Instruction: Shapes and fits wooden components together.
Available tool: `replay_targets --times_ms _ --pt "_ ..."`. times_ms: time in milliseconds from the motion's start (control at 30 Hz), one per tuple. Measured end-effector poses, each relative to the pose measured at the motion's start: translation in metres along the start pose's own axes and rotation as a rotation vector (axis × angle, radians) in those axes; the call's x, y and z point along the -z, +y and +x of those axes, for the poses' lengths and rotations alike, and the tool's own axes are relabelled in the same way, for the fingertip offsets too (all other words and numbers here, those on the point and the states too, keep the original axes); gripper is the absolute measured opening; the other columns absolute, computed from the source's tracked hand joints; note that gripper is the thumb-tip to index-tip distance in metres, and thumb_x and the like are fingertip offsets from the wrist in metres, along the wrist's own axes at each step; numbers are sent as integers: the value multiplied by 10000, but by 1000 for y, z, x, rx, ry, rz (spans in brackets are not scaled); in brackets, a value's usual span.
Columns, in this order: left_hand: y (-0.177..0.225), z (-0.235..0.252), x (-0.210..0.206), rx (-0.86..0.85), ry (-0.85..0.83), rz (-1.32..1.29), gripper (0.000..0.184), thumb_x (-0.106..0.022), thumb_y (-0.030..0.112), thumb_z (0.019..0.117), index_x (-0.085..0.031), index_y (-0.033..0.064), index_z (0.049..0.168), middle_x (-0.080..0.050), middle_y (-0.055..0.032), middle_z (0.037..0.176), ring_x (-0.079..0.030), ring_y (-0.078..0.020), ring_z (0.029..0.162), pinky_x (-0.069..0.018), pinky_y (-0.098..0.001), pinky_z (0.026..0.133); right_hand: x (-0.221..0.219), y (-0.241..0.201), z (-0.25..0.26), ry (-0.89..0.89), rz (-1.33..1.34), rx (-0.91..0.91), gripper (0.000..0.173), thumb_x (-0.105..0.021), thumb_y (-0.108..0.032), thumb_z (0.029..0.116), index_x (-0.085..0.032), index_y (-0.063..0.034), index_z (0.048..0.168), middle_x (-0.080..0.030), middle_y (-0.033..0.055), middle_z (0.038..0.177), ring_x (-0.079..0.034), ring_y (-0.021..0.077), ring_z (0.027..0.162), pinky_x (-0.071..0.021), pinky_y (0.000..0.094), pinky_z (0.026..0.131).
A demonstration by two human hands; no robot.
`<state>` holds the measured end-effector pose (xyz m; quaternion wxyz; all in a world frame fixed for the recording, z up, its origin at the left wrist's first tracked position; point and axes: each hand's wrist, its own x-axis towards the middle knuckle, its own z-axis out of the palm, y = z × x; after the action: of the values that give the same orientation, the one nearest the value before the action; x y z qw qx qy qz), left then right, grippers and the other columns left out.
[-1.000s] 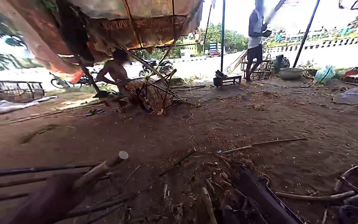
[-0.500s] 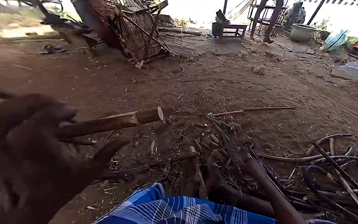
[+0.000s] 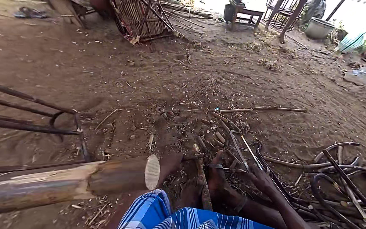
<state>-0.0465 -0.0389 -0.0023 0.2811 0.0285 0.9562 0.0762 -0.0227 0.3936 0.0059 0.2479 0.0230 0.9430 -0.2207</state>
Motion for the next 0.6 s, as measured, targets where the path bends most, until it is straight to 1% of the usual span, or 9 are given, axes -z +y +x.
replay_targets --times_ms 67,100,133,167,267,367,467,533,600 --pt "11 -2 0 69 -72 24 354 -638 295 980 -672 54 1236 -684 -215 1217 -651 -426 1154 -518 -645 930 22 -29 -20 203 212 54 450 -439 -383 1062 -607 -39 1297 -664 191 925 -653 350 835 -524 583 770" --pt "18 -7 4 105 -88 11 356 -634 260 992 -662 14 1247 -661 -238 1261 -632 -441 1187 -503 -645 952 28 -43 -28 318 416 105 403 -422 -339 1058 -619 -37 1237 -595 137 777 -586 270 669 -508 485 637" --pt "20 -5 2 134 -43 20 334 -623 254 985 -671 7 1205 -671 -232 1232 -653 -428 1151 -532 -628 920 29 -58 -34 405 665 156 346 -388 -329 1042 -609 -80 1138 -448 26 612 -446 151 488 -422 341 471" --pt "23 -3 2 165 -13 15 313 -601 251 990 -677 7 1170 -681 -226 1204 -667 -414 1128 -548 -615 901 28 -73 -44 416 894 195 349 -366 -341 1049 -614 -107 1119 -370 -43 551 -363 84 420 -367 274 409" --pt "38 -4 7 230 -32 14 269 -575 221 994 -690 3 1102 -695 -218 1162 -690 -395 1085 -571 -595 843 4 -103 -87 317 1107 266 448 -354 -411 1059 -674 -124 1185 -368 -67 529 -339 61 411 -359 267 409" --pt "43 -3 11 251 -19 -1 316 -593 258 989 -676 -20 1114 -691 -235 1168 -686 -423 1084 -562 -618 837 -23 -134 -114 378 1172 253 427 -388 -414 1054 -699 -127 992 -373 -71 493 -359 58 389 -385 263 400" --pt "39 -4 5 241 60 -42 301 -596 231 987 -678 -41 1087 -690 -257 1145 -681 -441 1075 -554 -626 836 -49 -148 -138 348 1212 217 452 -416 -440 1046 -698 -101 949 -394 -78 491 -352 45 381 -366 248 381" --pt "40 1 9 278 63 -29 280 -578 195 986 -672 -45 1095 -689 -261 1145 -685 -442 1067 -558 -620 823 -60 -152 -149 317 1214 219 468 -399 -404 1059 -713 -61 1007 -404 -75 504 -335 37 385 -333 225 369" --pt "41 3 3 287 82 -9 278 -561 184 996 -664 -53 1097 -685 -263 1143 -685 -442 1059 -558 -614 816 -69 -153 -157 322 1188 203 443 -403 -401 1068 -658 -99 867 -388 -80 494 -325 29 383 -310 211 367"
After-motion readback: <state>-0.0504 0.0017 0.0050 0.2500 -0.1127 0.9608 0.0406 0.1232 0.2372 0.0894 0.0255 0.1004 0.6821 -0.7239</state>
